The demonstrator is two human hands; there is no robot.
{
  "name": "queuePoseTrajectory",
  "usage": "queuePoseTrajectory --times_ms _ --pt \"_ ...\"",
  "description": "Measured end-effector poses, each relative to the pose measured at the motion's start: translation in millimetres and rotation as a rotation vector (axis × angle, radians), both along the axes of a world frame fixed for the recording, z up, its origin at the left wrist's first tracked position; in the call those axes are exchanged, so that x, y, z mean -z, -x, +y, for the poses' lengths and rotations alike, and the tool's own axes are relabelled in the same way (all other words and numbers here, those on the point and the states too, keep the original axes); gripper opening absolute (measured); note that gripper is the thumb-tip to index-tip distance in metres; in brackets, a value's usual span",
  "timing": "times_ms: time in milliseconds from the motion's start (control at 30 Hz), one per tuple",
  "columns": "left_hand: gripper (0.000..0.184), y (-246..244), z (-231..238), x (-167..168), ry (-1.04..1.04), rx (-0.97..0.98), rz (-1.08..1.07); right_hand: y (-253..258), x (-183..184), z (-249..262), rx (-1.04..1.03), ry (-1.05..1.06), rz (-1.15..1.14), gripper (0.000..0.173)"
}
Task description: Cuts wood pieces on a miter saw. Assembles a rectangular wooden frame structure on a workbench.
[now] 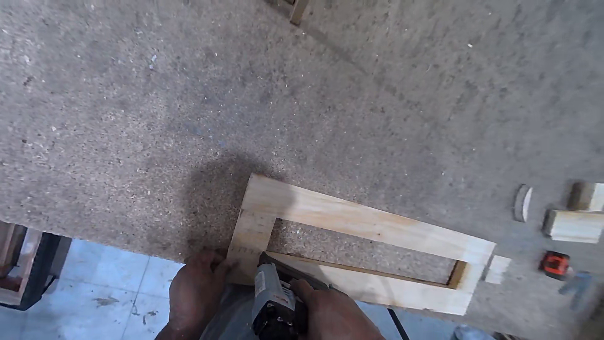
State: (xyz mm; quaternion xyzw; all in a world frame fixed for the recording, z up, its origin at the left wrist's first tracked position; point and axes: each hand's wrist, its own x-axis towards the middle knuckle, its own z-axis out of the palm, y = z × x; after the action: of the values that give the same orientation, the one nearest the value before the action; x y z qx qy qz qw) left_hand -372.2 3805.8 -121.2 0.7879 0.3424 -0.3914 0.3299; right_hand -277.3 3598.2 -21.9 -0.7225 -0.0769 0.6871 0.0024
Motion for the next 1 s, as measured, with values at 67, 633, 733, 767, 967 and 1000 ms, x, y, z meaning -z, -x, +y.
queuePoseTrajectory --times_ms 67,633,733,767,967,1000 --pt "0.037 -7.9 0.6 -9.4 -0.013 0.115 -0.024 -4.2 -7.9 1.5 0.009 0.006 -0.009 0.058" --pt "0.072 -65.2 1.0 5.1 -0.339 0.288 -0.372 -73.2 1.8 57.7 0.056 -0.091 -0.008 0.071" --pt "0.075 -68.3 0.0 5.2 -0.347 0.303 -0.376 -76.3 2.3 56.1 0.072 -0.074 0.022 0.064" --pt "0.075 -69.0 -0.5 5.6 -0.352 0.305 -0.383 -76.5 2.0 55.1 0.08 -0.066 0.026 0.061" --pt "0.08 -67.3 -0.9 9.0 -0.372 0.304 -0.461 -74.0 0.0 43.3 0.129 -0.053 0.018 0.06" --pt "0.082 -66.4 -1.1 9.8 -0.376 0.3 -0.463 -73.6 -0.1 41.6 0.13 -0.047 0.015 0.058"
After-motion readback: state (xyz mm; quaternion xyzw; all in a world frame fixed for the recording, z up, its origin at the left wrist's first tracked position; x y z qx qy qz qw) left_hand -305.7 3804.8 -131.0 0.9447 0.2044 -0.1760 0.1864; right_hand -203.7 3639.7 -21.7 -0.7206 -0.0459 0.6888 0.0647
